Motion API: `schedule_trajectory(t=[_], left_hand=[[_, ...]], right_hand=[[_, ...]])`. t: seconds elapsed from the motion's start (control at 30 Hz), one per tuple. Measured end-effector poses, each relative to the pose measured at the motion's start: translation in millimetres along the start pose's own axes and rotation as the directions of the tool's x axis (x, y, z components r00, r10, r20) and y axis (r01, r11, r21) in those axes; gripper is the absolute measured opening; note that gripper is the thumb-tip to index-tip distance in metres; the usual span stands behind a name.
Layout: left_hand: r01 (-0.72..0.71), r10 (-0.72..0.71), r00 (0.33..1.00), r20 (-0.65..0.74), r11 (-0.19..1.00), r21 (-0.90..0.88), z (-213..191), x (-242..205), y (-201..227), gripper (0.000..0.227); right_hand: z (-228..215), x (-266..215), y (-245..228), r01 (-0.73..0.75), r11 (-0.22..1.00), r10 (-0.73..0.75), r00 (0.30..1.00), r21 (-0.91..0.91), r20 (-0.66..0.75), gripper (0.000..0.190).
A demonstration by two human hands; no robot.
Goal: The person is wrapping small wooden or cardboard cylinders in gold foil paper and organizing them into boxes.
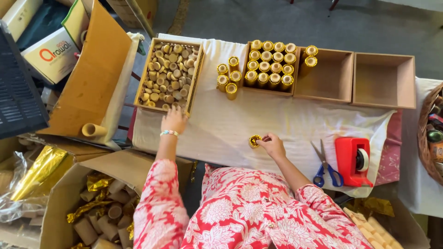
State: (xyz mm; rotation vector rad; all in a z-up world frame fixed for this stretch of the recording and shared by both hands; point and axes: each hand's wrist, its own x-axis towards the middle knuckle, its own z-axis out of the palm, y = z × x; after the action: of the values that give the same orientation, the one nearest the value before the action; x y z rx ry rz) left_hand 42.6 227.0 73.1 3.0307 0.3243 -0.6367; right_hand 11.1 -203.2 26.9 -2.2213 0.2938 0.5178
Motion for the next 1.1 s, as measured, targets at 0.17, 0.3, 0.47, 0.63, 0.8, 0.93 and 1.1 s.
schedule_trajectory(t=[0.17, 0.3, 0.47, 0.63, 0.8, 0.93, 1.1], left_hand=[[0.078, -0.153, 0.963, -0.22, 0.945, -0.317, 41.0, 68.9, -39.4, 0.059], [0.066, -0.091, 0.991, -0.093, 0.968, -0.243, 17.0, 98.9, -29.2, 0.066], [0.037, -0.039, 0.999, -0.007, 0.982, -0.187, 7.3, 117.6, -8.5, 0.062], [-0.048, 0.045, 0.998, -0.041, 0.996, -0.073, 20.7, 127.2, -5.3, 0.076], [0.018, -0.011, 1.0, 0.026, 0.962, -0.271, 36.9, 130.8, -17.7, 0.058], [-0.088, 0.034, 0.982, -0.187, 0.955, -0.285, 65.8, 144.9, -33.7, 0.055], [-0.051, 0.038, 0.998, -0.054, 0.968, -0.248, 60.5, 134.2, -30.7, 0.037]], right_hand=[[8.6, 2.1, 14.5, 0.018, 0.997, -0.017, 1.0, 0.069, -0.023, 0.039], [9.2, 4.5, 13.2, 0.064, 0.993, -0.061, 0.998, 0.097, -0.033, 0.037], [8.0, -0.3, 11.4, 0.039, 0.993, -0.035, 0.998, 0.112, -0.044, 0.037], [8.2, -0.3, 9.9, -0.003, 0.996, 0.005, 1.0, 0.093, -0.027, 0.038], [10.0, 2.4, 14.9, 0.005, 0.997, -0.003, 1.0, 0.072, -0.022, 0.038], [7.1, 1.6, 10.6, -0.028, 0.999, 0.028, 1.0, 0.034, 0.005, 0.04], [3.2, 2.2, 7.5, -0.009, 1.0, 0.009, 1.0, 0.019, 0.01, 0.041]])
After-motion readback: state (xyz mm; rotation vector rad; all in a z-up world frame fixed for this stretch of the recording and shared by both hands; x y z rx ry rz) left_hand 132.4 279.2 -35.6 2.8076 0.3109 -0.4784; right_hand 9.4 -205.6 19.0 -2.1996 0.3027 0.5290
